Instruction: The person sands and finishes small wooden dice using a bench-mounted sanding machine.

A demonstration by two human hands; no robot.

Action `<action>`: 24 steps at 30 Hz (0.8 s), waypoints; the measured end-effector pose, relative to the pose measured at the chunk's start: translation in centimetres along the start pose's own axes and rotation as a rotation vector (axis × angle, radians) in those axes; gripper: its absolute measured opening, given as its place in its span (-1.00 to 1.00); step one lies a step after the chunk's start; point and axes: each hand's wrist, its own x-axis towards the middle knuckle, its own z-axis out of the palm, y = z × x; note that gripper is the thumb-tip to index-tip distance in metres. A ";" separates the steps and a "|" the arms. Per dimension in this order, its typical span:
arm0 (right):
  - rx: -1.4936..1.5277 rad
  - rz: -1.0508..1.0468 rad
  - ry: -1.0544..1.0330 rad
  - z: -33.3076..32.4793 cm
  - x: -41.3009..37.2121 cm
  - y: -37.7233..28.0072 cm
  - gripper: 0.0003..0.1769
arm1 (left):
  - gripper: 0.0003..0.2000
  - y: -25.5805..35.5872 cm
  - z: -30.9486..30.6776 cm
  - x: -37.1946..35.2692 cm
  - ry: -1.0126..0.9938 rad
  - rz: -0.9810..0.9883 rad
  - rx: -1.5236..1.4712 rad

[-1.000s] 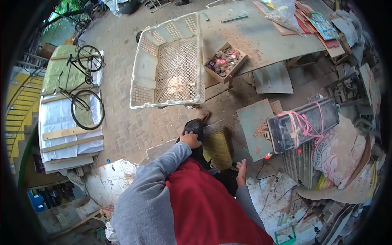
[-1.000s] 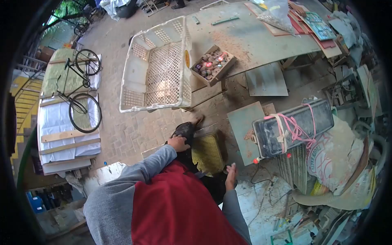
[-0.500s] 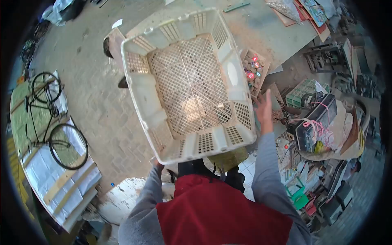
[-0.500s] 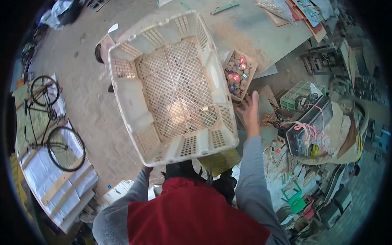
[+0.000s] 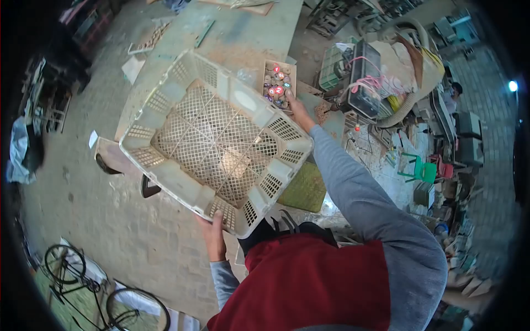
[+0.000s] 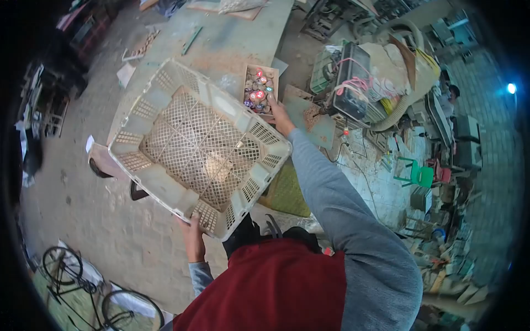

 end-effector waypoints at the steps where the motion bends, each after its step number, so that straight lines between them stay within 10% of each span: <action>1: 0.017 -0.017 0.015 -0.4 -1.5 -1.3 -0.12 | -0.24 -0.9 -0.2 0.4 -0.021 0.017 0.008; 12: 0.072 -0.210 0.261 -14.4 -32.6 -11.1 -0.12 | -0.51 -4.5 -2.6 4.3 -0.273 -0.137 -0.121; 17: 0.181 -0.323 0.411 -17.0 -51.4 -0.9 -0.18 | -0.56 -2.1 -2.8 5.7 -0.390 -0.359 -0.099; 19: 0.416 -0.268 0.407 -16.3 -57.7 4.2 -0.40 | -0.63 -4.4 -4.1 8.0 -0.446 -0.284 -0.123; 24: 0.440 -0.105 0.805 -13.4 -69.9 21.1 -0.26 | -0.63 -1.5 -3.6 3.9 -0.413 -0.188 -0.113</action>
